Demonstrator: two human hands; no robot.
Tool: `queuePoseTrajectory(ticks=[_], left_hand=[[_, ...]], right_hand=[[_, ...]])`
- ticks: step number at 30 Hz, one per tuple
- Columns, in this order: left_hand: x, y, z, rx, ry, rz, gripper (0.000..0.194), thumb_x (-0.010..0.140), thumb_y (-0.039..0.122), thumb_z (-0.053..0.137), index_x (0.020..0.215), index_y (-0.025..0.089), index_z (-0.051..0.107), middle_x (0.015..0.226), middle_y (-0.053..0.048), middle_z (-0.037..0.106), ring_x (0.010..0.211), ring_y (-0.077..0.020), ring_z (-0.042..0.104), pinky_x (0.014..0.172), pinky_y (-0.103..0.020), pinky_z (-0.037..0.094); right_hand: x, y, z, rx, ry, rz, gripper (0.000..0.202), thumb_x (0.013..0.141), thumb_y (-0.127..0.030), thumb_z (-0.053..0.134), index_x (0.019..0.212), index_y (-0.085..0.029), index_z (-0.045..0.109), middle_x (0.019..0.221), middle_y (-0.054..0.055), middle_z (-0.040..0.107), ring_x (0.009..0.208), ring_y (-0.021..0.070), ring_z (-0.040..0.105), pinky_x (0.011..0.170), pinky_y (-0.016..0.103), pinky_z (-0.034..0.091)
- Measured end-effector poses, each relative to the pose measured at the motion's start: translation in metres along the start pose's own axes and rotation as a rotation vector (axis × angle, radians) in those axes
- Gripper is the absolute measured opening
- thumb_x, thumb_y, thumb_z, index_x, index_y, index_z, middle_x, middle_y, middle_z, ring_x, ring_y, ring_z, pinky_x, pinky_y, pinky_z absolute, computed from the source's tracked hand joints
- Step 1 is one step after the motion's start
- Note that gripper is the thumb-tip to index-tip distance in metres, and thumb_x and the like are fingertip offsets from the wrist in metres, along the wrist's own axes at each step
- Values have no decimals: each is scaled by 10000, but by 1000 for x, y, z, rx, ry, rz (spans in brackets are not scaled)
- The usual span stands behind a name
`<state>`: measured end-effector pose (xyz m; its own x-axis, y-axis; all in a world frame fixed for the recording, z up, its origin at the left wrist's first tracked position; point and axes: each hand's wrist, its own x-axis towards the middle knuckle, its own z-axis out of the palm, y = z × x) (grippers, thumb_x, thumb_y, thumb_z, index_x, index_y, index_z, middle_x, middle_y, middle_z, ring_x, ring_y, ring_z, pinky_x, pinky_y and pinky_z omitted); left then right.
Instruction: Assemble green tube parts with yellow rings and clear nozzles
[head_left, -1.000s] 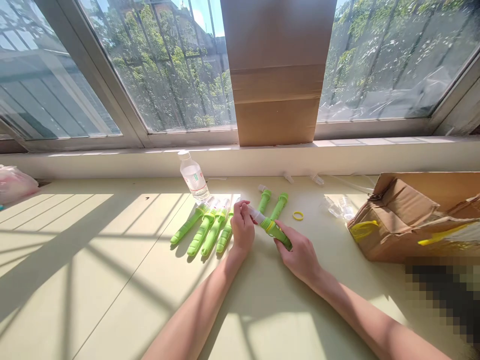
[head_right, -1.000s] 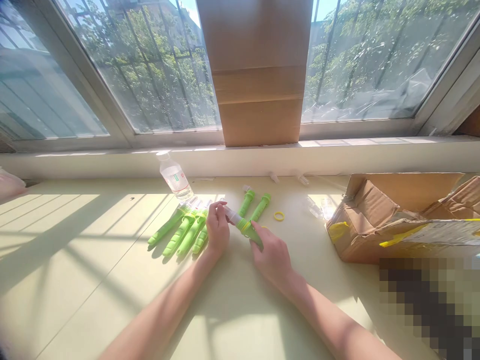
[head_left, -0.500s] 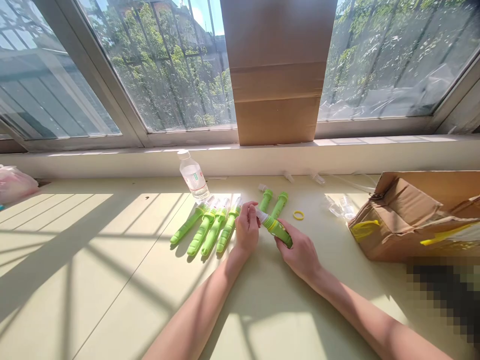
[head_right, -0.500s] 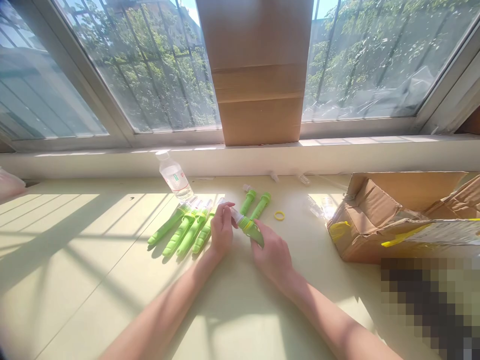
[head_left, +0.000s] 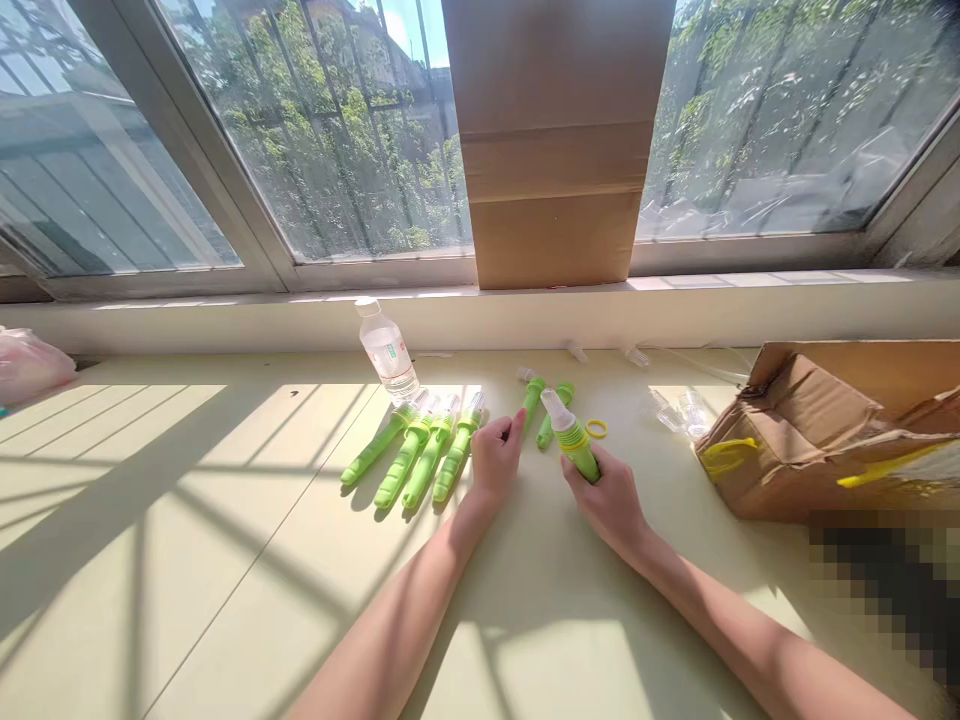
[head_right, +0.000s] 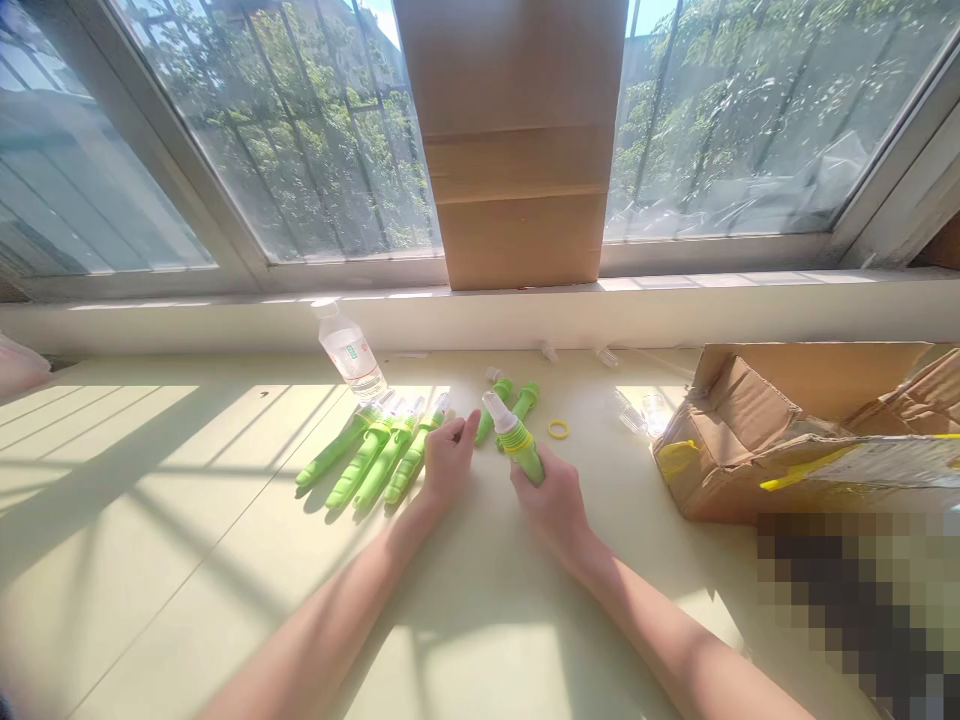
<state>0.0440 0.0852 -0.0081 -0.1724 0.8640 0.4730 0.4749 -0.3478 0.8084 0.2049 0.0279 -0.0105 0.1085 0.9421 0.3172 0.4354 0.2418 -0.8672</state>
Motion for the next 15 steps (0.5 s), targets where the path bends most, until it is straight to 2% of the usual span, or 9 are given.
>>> queuePoseTrajectory(ticks=[4,6,8,11,15], left_hand=[[1,0,-1,16,-53,-46,571,954,521,483,565,222,191,527,60,191,516,-106,212,517,-293,189],[1,1,-1,44,-72,-42,527,965,507,460,573,225,250,517,60,241,504,-110,251,523,-289,209],[1,4,-2,94,-100,-19,441,982,476,434,623,226,376,515,59,334,492,-117,317,530,-282,237],[4,10,-2,192,-161,16,310,993,447,435,812,219,542,557,51,491,513,-132,450,551,-269,290],[14,16,-4,324,-178,47,286,1027,403,393,961,212,596,725,-3,666,668,-164,613,610,-267,362]], right_hand=[[1,0,0,38,-18,8,252,822,-313,572,658,-241,394,548,-78,342,528,109,282,495,259,233],[1,0,0,50,-20,10,258,822,-312,576,658,-241,391,549,-79,334,528,107,277,494,261,229],[1,1,0,61,-20,12,262,821,-313,579,658,-242,387,547,-81,326,526,105,272,492,262,228],[1,1,1,73,-15,15,276,819,-314,585,656,-244,373,549,-82,319,528,104,269,490,261,226],[3,-1,1,98,-20,20,302,823,-326,586,653,-248,349,556,-80,314,529,101,264,487,262,222]])
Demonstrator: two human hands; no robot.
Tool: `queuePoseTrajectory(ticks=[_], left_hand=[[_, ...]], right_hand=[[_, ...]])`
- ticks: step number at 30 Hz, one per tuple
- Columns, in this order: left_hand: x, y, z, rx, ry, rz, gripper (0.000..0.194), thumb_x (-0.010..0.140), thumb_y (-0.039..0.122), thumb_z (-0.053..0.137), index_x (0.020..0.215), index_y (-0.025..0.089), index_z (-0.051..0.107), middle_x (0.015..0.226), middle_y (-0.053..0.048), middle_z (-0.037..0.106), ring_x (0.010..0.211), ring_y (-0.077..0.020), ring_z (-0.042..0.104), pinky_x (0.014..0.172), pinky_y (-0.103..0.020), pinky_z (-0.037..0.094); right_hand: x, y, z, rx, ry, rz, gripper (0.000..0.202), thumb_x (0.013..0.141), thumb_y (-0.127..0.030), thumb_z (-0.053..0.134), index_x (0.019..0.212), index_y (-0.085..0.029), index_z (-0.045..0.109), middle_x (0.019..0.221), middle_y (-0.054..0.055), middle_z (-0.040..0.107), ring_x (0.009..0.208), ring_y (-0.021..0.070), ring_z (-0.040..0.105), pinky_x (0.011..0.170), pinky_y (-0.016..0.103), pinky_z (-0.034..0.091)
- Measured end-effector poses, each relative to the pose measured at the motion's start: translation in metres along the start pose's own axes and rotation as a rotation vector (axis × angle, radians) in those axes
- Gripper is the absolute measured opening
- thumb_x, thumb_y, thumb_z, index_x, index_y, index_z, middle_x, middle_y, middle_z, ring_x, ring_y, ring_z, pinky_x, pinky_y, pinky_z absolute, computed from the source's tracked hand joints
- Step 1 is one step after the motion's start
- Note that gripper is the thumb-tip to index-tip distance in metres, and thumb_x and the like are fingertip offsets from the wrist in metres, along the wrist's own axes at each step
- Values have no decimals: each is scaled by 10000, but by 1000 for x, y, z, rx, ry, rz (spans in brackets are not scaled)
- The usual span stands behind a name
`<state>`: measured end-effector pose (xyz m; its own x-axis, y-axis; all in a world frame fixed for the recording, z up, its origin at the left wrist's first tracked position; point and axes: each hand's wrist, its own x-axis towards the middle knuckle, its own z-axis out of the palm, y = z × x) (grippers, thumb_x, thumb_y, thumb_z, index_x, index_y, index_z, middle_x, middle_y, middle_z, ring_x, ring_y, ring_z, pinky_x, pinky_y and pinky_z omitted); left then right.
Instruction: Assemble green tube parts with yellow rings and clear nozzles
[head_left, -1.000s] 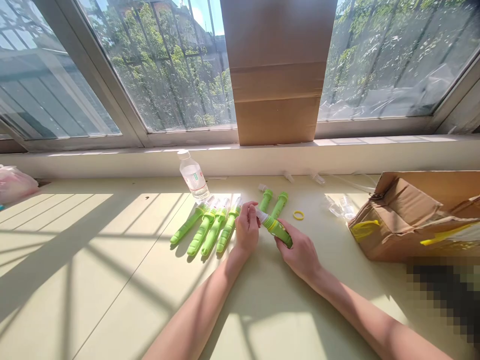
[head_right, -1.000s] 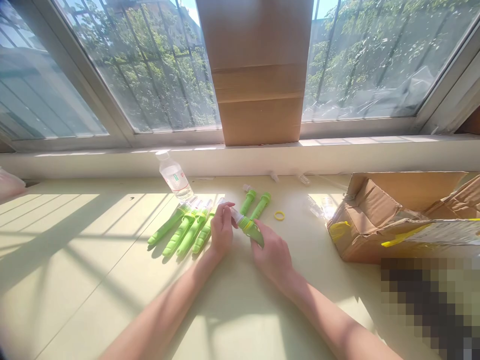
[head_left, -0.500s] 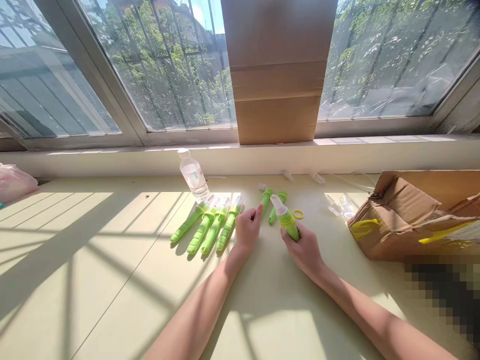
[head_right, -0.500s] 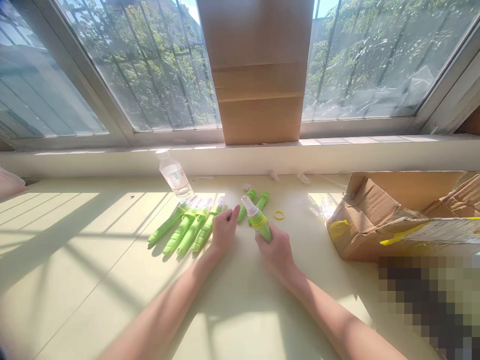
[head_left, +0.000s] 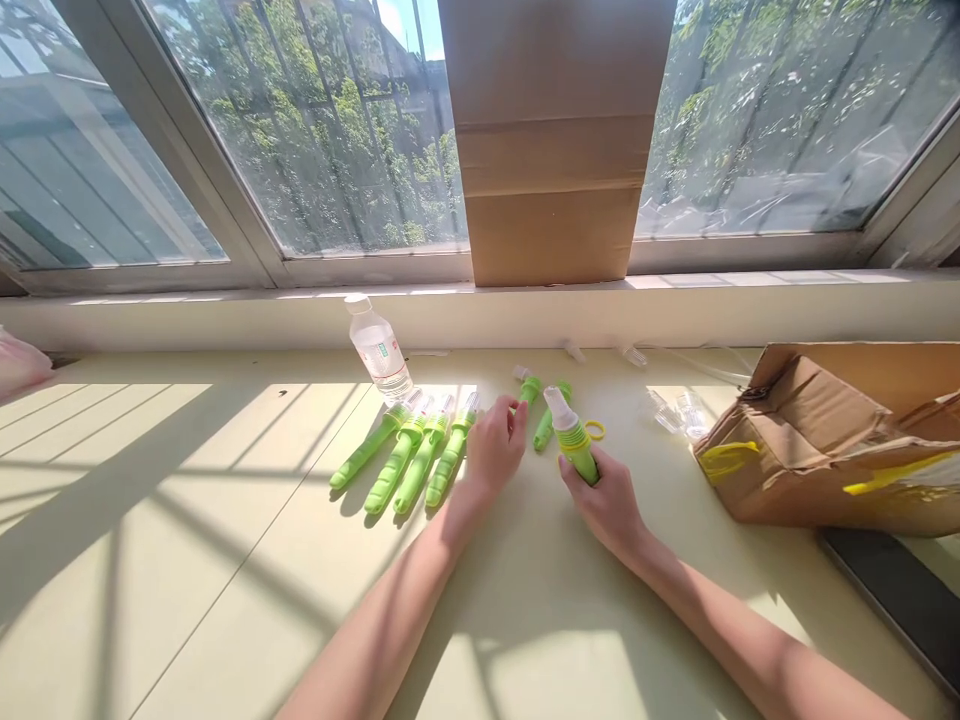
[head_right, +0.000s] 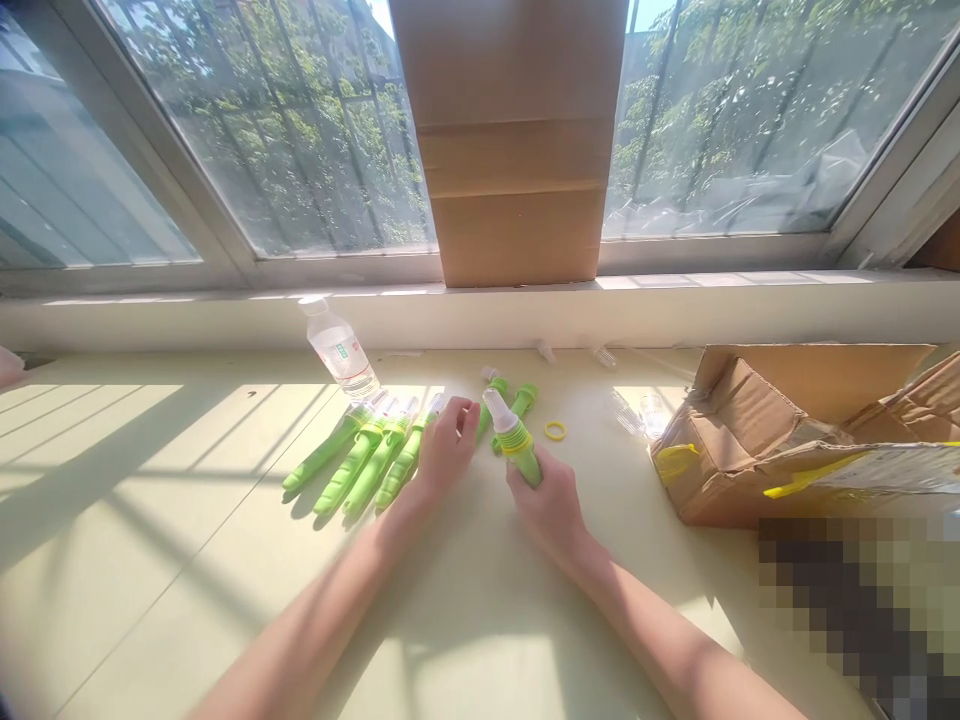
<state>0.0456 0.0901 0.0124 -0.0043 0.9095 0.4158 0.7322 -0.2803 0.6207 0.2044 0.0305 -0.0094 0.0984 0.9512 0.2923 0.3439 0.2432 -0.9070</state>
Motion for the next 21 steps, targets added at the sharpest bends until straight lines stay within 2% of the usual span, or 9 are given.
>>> queuePoseTrajectory(ticks=[5,10,13,16,21], left_hand=[[16,1,-8,156,19,20,253,1046,343,389,1086,199,593,989,-73,726,871,-204,671,662,-287,413],[49,0,-15,311,2,83,264,1053,309,369,1122,203,601,1090,-92,696,1034,-243,636,707,-305,452],[73,-4,-14,402,-63,161,276,1042,282,375,1157,195,609,1172,-115,663,1116,-267,590,767,-333,480],[90,-9,-8,492,-164,237,326,1008,185,378,1255,176,589,1257,-142,622,1177,-280,554,919,-378,464],[100,-9,9,619,-292,231,618,868,2,405,1451,198,468,1431,-165,507,1300,-291,476,1052,-440,385]], right_hand=[[3,0,0,13,8,6,315,813,-351,595,646,-249,350,559,-77,313,528,102,267,483,262,225],[6,2,1,19,8,24,295,815,-372,589,642,-239,389,560,-70,334,528,105,288,487,260,236],[7,3,2,26,-7,42,282,819,-376,578,650,-237,400,562,-68,343,528,107,298,492,259,253],[9,4,3,33,-16,47,304,811,-378,579,644,-244,364,556,-73,318,519,103,277,480,258,235],[10,4,2,22,-7,37,320,793,-376,581,630,-249,338,547,-76,294,515,101,260,472,258,224]])
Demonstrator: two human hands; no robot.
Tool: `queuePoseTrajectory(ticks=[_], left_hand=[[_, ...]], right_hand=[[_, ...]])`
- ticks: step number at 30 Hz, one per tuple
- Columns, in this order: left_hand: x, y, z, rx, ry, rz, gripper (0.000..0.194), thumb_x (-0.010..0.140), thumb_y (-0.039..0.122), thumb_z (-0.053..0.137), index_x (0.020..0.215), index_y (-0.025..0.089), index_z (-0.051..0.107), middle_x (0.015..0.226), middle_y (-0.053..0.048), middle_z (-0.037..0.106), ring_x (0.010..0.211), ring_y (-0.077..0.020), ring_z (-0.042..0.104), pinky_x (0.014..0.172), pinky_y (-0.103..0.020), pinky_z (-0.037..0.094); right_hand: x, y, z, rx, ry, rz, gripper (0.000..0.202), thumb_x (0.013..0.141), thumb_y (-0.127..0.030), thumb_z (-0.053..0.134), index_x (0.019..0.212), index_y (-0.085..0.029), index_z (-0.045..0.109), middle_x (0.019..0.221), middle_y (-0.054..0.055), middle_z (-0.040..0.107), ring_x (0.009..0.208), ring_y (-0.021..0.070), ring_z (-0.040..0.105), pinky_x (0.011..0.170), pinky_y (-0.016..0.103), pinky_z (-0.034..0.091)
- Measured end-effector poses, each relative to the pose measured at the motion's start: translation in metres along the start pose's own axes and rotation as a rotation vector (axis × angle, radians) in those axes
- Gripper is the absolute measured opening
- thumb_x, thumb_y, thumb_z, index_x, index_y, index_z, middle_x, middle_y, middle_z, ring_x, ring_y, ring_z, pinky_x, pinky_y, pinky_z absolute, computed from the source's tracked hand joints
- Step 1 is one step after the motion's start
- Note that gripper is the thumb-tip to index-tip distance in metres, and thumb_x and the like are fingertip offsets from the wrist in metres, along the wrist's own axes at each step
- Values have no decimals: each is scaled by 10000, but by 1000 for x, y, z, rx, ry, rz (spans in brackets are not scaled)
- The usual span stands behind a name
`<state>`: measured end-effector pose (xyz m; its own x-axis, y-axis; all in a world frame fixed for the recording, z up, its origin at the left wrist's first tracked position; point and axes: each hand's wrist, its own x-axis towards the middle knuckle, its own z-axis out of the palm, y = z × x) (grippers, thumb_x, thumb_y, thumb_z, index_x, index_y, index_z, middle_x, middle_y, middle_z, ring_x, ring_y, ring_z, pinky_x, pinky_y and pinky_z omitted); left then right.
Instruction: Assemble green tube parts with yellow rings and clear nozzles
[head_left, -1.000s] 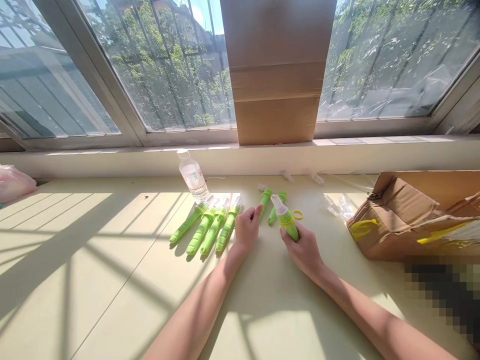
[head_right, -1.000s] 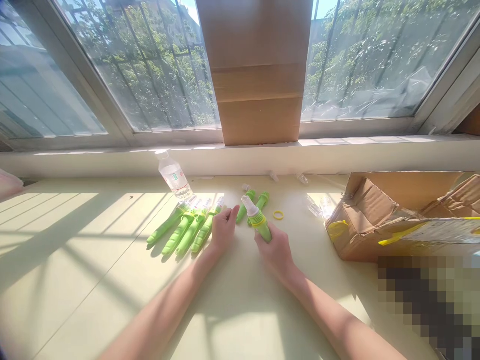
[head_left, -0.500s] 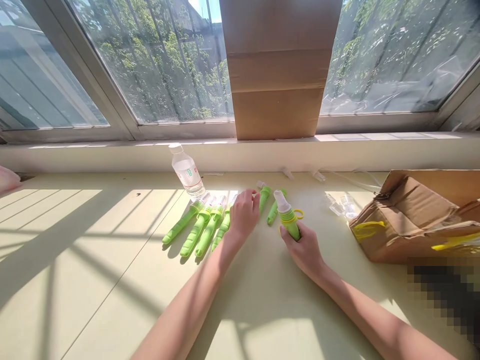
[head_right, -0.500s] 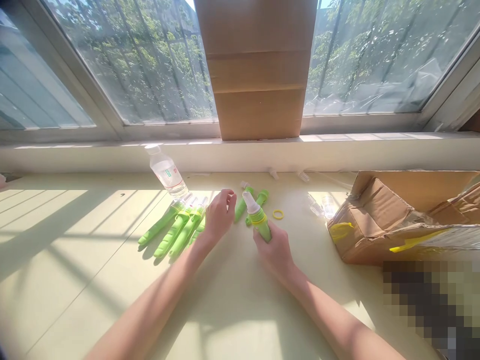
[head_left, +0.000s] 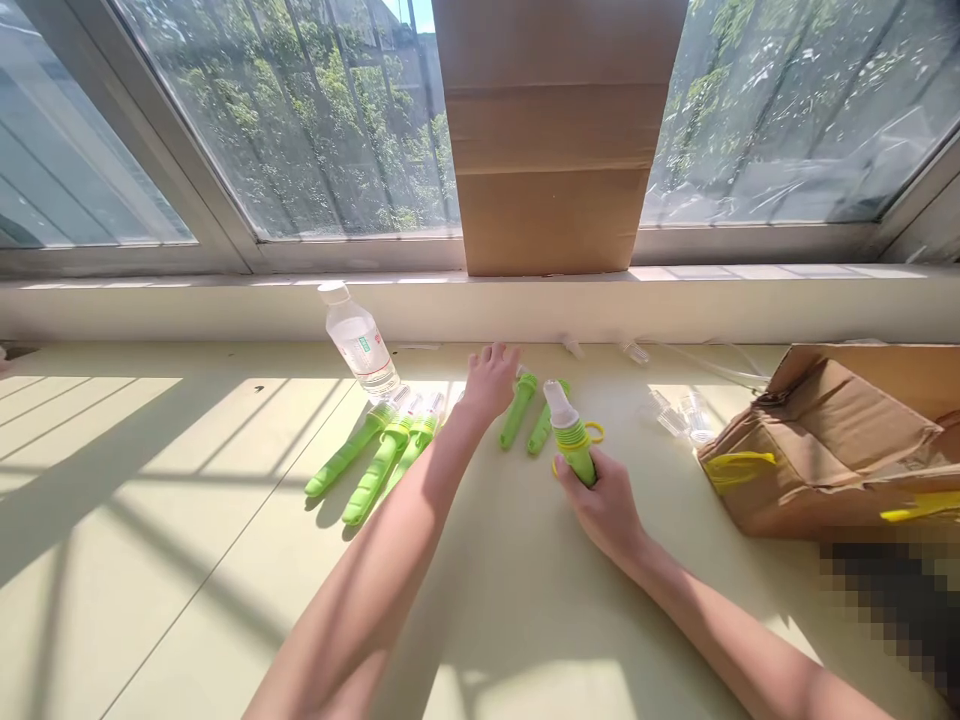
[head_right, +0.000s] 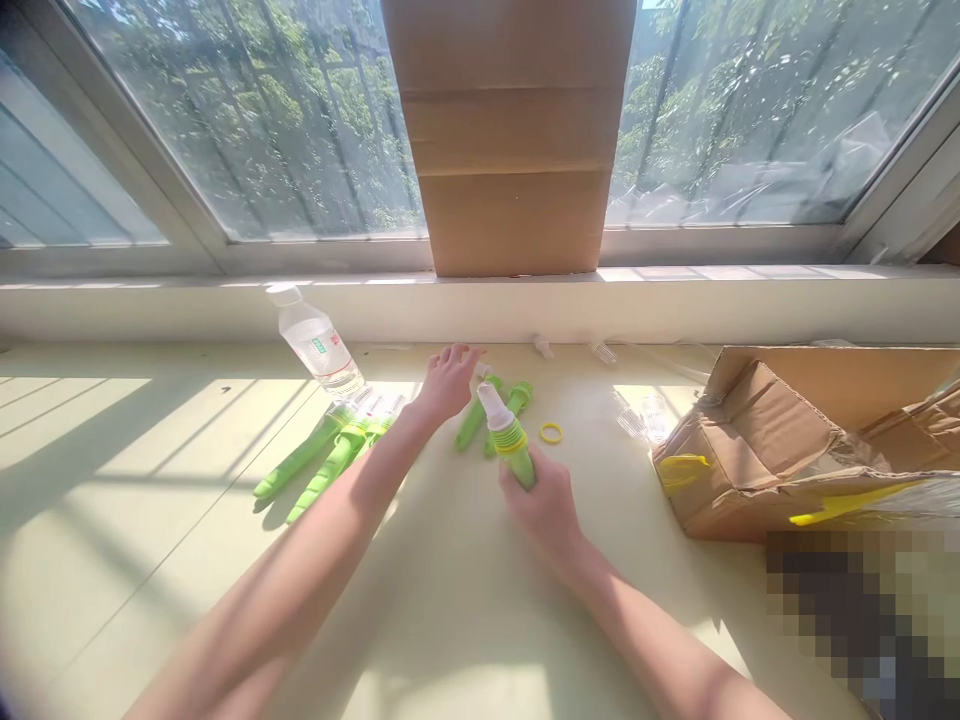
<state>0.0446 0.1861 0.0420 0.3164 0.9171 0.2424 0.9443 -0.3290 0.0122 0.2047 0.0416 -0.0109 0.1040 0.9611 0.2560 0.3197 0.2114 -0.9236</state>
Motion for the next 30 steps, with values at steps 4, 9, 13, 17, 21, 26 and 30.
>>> queuePoseTrajectory(ticks=[4,9,13,17,21,26,30], left_hand=[[5,4,5,3,-113,-13,728,876,14,412,1551,281,358,1542,-172,391,1429,-307,353,1132,-529,293],[13,-3,13,-12,-186,-27,702,912,95,440,1551,372,354,1561,-142,388,1473,-315,297,1152,-598,251],[17,-4,20,1,-143,-8,618,879,80,456,1436,338,525,1501,-150,471,1452,-318,342,1149,-623,263],[13,1,22,22,-96,-37,495,868,59,445,1290,230,638,1461,-190,503,1407,-327,399,1170,-659,190],[7,5,18,20,-69,-64,438,821,18,474,1149,209,693,1287,-162,643,1299,-309,509,1187,-615,174],[2,8,2,-29,-23,-201,313,850,65,474,1067,165,676,1068,-164,723,1118,-322,641,1065,-541,340],[-7,13,-24,-203,32,-358,347,858,147,490,1191,162,588,936,-122,734,953,-304,701,926,-464,439]], right_hand=[[1,1,0,-1,0,-1,289,796,-368,575,639,-243,368,554,-72,317,520,103,278,481,257,238],[1,0,1,17,7,-10,310,784,-341,584,634,-251,328,544,-81,299,512,98,256,473,254,214],[0,-1,1,30,4,-9,322,786,-321,583,633,-255,307,543,-82,292,508,97,247,469,255,203],[1,-1,1,36,-1,1,307,797,-329,588,640,-250,336,548,-77,321,510,100,268,473,256,222],[2,-2,0,47,-1,12,332,800,-342,593,633,-253,320,545,-77,311,508,99,258,471,258,212],[1,-2,1,43,-7,32,329,802,-350,596,633,-251,332,544,-80,309,508,99,260,467,256,212],[0,-1,1,37,-6,26,326,806,-352,598,636,-247,341,546,-81,304,513,99,265,472,254,219]])
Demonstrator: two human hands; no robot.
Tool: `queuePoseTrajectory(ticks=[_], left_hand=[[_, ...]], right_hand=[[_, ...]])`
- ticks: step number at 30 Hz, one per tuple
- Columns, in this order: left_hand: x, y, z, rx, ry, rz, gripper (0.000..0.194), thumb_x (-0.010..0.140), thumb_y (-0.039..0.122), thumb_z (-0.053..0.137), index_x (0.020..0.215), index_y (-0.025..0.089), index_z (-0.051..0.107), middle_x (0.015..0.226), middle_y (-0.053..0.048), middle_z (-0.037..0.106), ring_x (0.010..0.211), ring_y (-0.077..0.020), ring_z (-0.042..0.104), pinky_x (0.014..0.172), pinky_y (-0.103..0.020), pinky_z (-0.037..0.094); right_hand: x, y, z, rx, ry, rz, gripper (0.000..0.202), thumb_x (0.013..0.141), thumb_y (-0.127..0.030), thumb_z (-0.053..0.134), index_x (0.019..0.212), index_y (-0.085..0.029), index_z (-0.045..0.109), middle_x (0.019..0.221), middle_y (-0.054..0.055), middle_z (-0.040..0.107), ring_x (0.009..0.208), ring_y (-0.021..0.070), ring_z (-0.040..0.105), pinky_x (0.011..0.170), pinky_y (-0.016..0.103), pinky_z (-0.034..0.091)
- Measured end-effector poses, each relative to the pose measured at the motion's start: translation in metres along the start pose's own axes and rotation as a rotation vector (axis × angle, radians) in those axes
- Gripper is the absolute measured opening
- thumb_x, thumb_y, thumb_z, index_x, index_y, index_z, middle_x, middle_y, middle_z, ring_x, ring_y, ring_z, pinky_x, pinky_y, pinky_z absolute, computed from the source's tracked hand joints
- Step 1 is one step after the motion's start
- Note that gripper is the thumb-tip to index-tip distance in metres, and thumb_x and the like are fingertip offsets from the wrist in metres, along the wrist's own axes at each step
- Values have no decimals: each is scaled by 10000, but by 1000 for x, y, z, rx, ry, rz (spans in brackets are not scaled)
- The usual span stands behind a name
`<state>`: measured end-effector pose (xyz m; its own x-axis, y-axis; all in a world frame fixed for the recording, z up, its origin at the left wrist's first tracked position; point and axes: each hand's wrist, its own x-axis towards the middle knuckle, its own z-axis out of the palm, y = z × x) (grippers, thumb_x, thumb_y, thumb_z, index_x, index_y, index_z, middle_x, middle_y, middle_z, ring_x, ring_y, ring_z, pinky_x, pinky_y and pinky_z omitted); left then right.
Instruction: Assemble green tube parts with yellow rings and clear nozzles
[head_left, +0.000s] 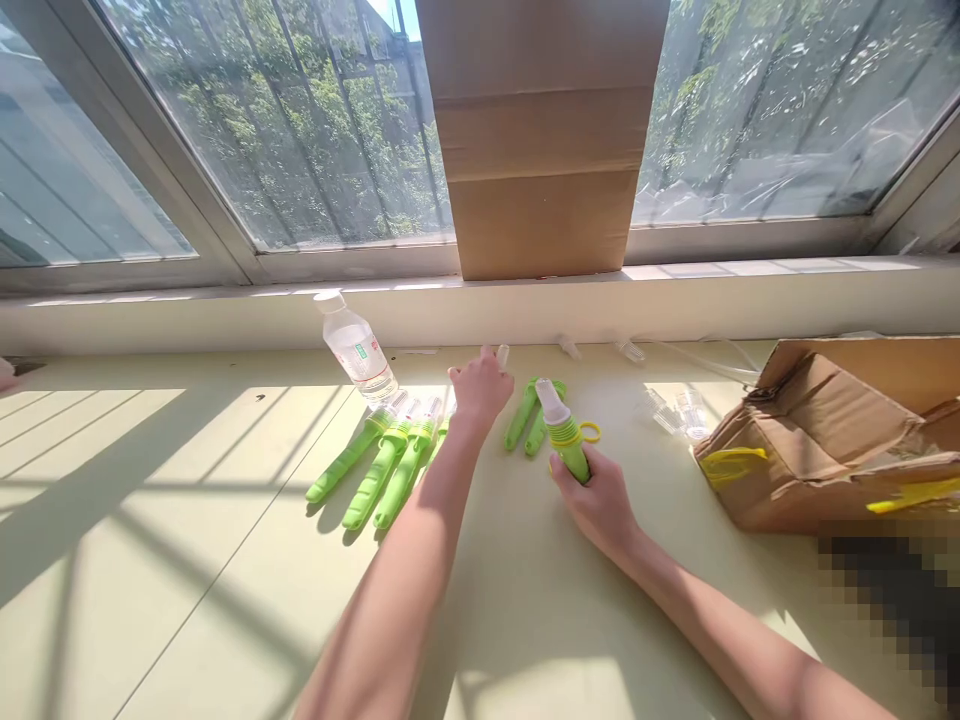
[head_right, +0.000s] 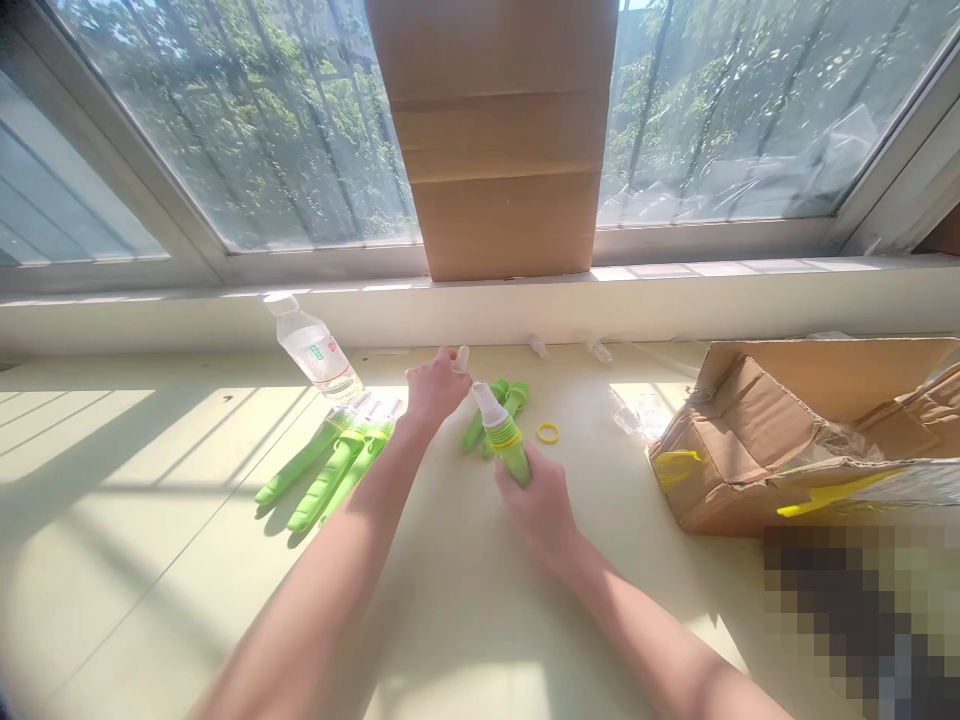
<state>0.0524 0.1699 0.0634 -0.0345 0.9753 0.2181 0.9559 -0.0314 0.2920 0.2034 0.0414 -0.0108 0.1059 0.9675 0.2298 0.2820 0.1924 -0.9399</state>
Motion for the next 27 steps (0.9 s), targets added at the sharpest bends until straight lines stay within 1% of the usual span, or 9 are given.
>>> queuePoseTrajectory(ticks=[2,4,8,9,14,18,21,24,27], left_hand=[[-9,1,-15,-216,12,-36,505,829,187,545,1331,185,493,924,-86,725,944,-296,699,851,-411,479],[-18,0,-29,-395,14,-60,632,817,210,557,1429,254,404,863,-36,693,878,-269,702,747,-358,499],[-33,-3,-55,-669,-159,-31,568,799,249,576,1351,326,468,738,29,610,762,-217,704,611,-287,476],[-36,-4,-61,-701,-167,-37,567,788,250,587,1335,329,460,731,39,600,743,-210,704,591,-277,465],[-43,-2,-79,-829,-107,-30,538,770,283,669,1220,256,375,709,56,648,724,-179,682,644,-276,484],[-47,3,-84,-905,-142,-43,564,743,295,732,1147,221,346,744,37,683,718,-174,684,663,-281,508],[-51,6,-89,-915,-167,-14,601,748,281,737,1200,212,348,740,44,692,721,-176,695,693,-294,533],[-54,7,-94,-934,-205,41,596,761,278,730,1250,218,393,719,57,692,718,-178,708,749,-323,555],[-51,3,-94,-996,-262,30,461,770,296,730,1160,207,502,762,31,712,693,-177,722,817,-361,564]], right_hand=[[0,1,0,-1,4,-1,324,812,-356,599,640,-246,348,548,-80,311,513,100,272,474,254,227],[0,1,0,-7,10,-8,321,817,-359,602,643,-246,357,545,-81,317,509,102,279,471,255,235],[0,0,-2,-23,0,-9,312,820,-359,600,650,-251,362,537,-82,324,495,103,288,458,253,240],[0,0,-2,-33,-3,-10,312,820,-360,598,651,-253,359,536,-83,322,493,104,286,455,253,239],[1,2,-1,-130,-33,-9,339,818,-380,599,656,-257,328,534,-86,302,491,106,275,447,248,236],[1,4,0,-167,-35,-18,346,822,-388,598,658,-255,324,535,-89,289,498,104,265,454,245,234],[1,3,-1,-169,-33,-20,352,824,-391,595,656,-254,318,539,-89,282,505,104,256,458,245,230],[0,2,-1,-163,-36,-26,350,823,-388,592,654,-255,316,540,-89,277,506,104,245,460,248,223],[-1,2,-1,-158,-38,-36,343,817,-381,590,652,-255,318,545,-87,280,509,105,244,460,250,220]])
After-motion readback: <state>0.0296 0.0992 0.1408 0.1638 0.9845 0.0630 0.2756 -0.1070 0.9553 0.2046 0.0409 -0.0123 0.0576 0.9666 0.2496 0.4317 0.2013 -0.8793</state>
